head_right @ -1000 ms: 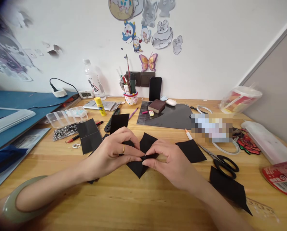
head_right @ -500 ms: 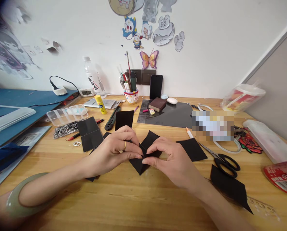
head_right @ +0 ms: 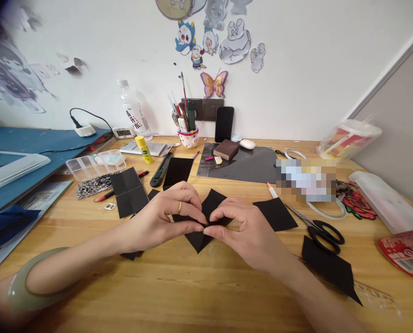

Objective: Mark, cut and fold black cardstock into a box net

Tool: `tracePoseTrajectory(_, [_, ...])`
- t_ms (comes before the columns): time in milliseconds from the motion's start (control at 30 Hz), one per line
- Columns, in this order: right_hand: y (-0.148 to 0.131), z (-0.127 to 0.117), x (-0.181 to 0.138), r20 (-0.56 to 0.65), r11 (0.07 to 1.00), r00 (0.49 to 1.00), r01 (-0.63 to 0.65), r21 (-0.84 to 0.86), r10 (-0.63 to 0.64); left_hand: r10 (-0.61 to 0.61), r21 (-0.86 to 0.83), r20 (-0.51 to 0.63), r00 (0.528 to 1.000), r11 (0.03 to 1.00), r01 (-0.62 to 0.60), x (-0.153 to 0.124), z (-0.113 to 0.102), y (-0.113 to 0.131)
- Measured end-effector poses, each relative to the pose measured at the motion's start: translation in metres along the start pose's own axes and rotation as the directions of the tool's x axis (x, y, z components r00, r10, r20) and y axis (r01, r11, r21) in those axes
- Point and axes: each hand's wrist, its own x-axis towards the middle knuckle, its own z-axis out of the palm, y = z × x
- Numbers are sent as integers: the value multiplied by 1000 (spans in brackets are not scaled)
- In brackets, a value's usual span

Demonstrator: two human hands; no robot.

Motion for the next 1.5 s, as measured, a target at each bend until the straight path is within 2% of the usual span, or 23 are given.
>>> tracePoseTrajectory(200, [-5, -1, -1, 47, 989, 997, -73, 127, 67, -104, -226, 36, 994, 968, 109, 3, -1, 5])
tracePoseTrajectory(300, [-5, -1, -2, 74, 982, 995, -83, 167, 72, -155, -279, 73, 985, 945, 170, 4, 0, 8])
tracePoseTrajectory(533, [-5, -1, -3, 54, 982, 997, -60, 177, 52, -167, -158, 65, 984, 972, 175, 2, -2, 16])
tracePoseTrajectory(733, [-9, 0, -3, 9, 991, 993, 113, 70, -114, -83, 42, 24, 996, 996, 82, -2, -3, 22])
tracePoseTrajectory(867, [-9, -1, -3, 13, 972, 972, 234, -9, -234, -52, 95, 6, 999, 994, 51, -2, -3, 23])
tracePoseTrajectory(967, [-7, -4, -5, 32, 961, 961, 275, -17, -274, -39, 118, 16, 999, 992, 37, -2, -3, 24])
tracePoseTrajectory(1200, [-6, -8, -7, 26, 972, 972, 232, 30, -233, -79, 49, 8, 997, 996, 79, -1, -2, 22])
tracePoseTrajectory(1500, [0, -8, -6, -89, 986, 983, 165, 31, -162, -189, -149, 1, 982, 971, 187, 2, 1, 16])
